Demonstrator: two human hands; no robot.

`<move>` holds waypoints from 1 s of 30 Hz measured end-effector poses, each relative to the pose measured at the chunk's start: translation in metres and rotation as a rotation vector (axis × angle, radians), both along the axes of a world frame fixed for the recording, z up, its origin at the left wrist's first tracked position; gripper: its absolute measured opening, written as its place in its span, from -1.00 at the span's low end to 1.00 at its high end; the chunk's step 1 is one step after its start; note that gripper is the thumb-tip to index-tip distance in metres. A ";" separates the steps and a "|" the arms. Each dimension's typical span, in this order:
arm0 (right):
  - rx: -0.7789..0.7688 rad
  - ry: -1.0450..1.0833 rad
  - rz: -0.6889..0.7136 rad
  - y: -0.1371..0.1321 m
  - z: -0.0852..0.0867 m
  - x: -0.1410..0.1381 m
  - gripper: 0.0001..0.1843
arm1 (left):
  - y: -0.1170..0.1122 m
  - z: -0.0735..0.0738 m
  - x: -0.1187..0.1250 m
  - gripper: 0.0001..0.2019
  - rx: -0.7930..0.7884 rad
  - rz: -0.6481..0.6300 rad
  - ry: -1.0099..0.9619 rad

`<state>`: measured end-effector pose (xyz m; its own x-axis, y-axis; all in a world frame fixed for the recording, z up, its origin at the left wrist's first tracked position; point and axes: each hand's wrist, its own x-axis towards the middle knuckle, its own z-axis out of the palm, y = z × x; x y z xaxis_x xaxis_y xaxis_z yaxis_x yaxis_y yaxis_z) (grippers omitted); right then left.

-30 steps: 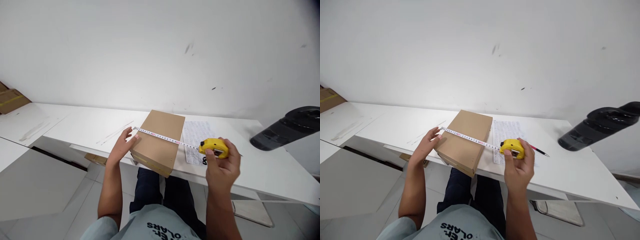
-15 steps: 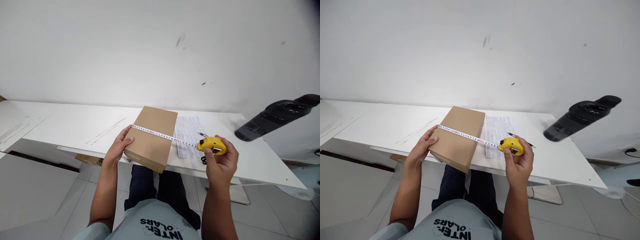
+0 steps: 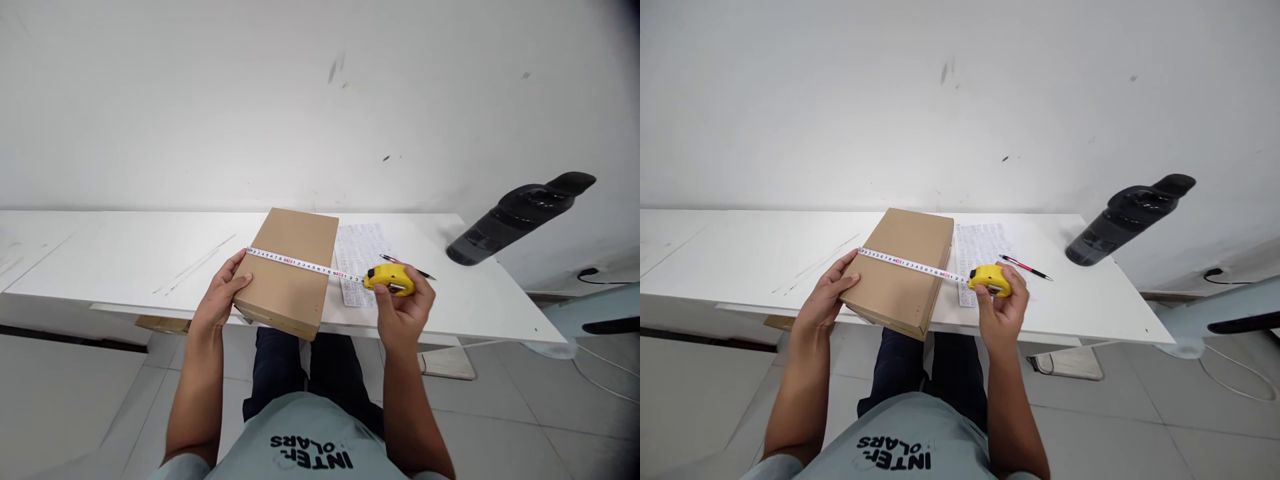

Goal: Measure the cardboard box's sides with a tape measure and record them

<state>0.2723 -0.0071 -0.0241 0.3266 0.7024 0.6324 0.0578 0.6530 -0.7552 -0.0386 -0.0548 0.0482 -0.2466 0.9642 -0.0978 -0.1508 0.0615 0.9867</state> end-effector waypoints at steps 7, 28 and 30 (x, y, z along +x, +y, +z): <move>0.069 -0.199 0.079 0.010 0.006 -0.045 -0.51 | 0.002 -0.001 0.002 -0.26 -0.005 0.030 0.005; -0.182 -0.494 -0.461 0.046 -0.014 0.078 -0.52 | 0.010 0.011 0.003 -0.20 -0.085 0.087 0.054; -0.399 -0.673 -0.531 0.067 -0.020 0.109 -0.54 | 0.011 0.011 0.003 -0.21 -0.079 0.085 0.064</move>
